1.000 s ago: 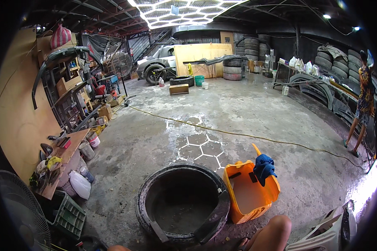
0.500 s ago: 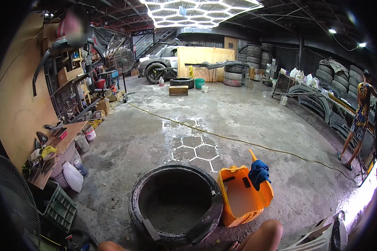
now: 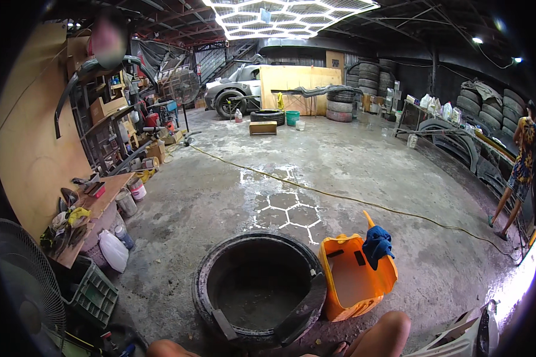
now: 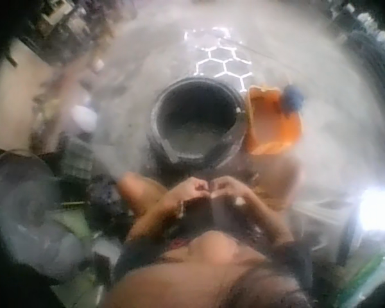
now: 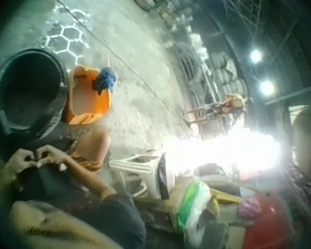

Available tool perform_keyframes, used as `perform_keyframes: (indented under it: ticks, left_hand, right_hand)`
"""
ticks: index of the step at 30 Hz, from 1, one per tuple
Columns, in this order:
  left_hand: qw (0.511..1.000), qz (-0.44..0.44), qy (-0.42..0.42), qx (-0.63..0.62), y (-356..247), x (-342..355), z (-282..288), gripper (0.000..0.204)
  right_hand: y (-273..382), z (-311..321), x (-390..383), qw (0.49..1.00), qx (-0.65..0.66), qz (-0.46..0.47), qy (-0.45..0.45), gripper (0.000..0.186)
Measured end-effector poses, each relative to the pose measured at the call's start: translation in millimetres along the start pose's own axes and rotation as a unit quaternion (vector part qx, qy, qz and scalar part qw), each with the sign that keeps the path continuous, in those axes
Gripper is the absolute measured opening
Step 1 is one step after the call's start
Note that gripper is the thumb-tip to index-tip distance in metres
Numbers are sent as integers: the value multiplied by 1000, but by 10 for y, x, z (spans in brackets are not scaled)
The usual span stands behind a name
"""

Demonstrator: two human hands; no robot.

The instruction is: The recorder uses sandpaper and water to sand a carbon fiber or plastic automotive component.

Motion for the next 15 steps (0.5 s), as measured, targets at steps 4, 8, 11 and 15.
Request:
perform_keyframes:
  ticks: [4,8,11,15]
  left_hand:
    - [996,-39,-41,63,-106,-32,50,28]
    - [998,17,22,53,-193,-41,44,31]
    - [997,4,82,11,-209,-22,-28,34]
    - [986,28,154,59,-52,-5,-70,32]
  right_hand:
    - [163,25,-29,997,-29,71,-21,23]
    - [207,-22,-37,1000,6,-13,-12,26]
    - [111,-112,-15,993,-2,-95,66,30]
    - [88,-195,5,988,-43,-120,92,32]
Point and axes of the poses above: each hand's wrist, its own x-axis towards the middle knuckle, its own z-axis out of the back of the hand, y = z × x, the point moved 7 cm from there along x, towards the middle knuckle, and after that the axes turned 1 degree about -x, right-handed, at the moved point
